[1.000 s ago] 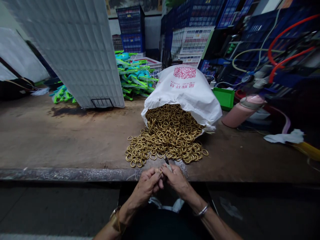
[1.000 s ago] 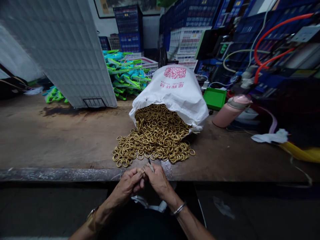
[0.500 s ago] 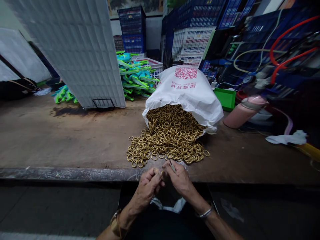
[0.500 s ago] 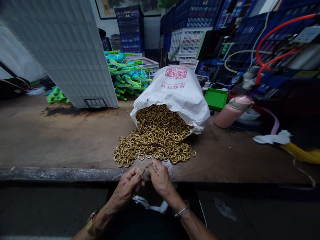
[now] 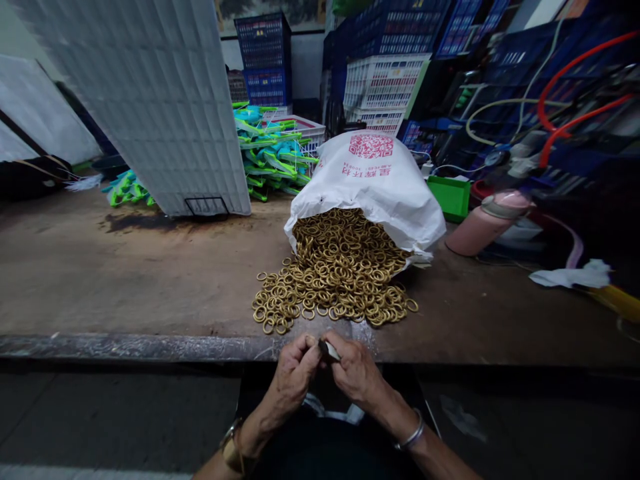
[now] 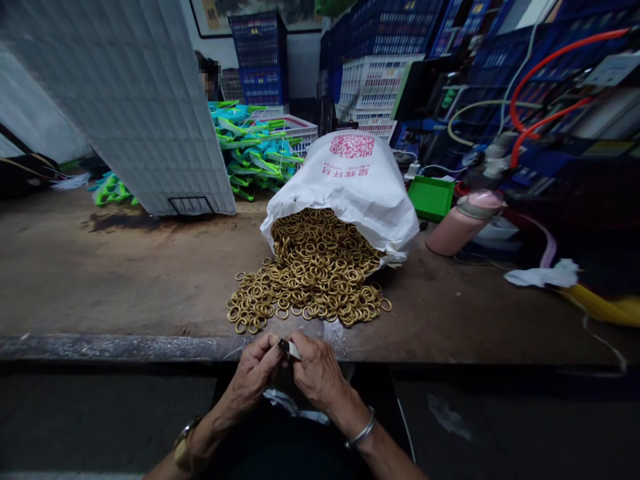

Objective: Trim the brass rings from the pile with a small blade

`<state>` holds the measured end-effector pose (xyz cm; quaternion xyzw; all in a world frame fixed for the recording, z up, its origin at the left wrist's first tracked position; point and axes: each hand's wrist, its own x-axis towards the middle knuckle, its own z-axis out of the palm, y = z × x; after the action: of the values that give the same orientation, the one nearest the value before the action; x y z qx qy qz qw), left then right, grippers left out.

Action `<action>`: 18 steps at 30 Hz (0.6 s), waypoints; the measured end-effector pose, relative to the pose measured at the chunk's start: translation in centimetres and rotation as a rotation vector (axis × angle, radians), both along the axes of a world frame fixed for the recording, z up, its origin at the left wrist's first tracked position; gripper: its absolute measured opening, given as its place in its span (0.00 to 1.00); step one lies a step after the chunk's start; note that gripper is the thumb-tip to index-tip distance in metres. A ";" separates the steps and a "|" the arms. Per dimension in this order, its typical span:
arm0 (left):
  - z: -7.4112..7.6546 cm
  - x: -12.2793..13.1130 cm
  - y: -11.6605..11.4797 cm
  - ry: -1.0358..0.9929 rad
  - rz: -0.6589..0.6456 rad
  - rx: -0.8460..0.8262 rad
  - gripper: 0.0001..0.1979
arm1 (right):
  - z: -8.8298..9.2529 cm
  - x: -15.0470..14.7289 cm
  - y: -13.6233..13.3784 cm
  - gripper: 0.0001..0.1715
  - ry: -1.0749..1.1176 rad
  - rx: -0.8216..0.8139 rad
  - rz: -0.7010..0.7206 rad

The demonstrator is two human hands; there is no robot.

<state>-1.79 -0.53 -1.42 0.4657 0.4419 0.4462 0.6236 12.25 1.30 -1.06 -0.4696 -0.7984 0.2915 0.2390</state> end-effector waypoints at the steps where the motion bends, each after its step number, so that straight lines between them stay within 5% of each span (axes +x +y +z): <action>1: 0.1 0.0 0.0 -0.004 0.000 0.000 0.16 | 0.0 0.0 0.0 0.11 -0.015 0.001 0.003; 13: -0.1 -1.0 -0.5 -0.092 -0.011 -0.154 0.17 | 0.2 -1.3 0.5 0.10 -0.300 -0.036 -0.065; 18: 1.3 -1.9 -2.3 -0.096 -0.019 -0.214 0.16 | -0.5 -2.5 1.9 0.14 -0.430 0.000 -0.129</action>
<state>-3.73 -2.81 -0.16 0.3788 0.4523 0.4122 0.6943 9.73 3.19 -1.55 -0.5709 -0.7994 0.1687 0.0812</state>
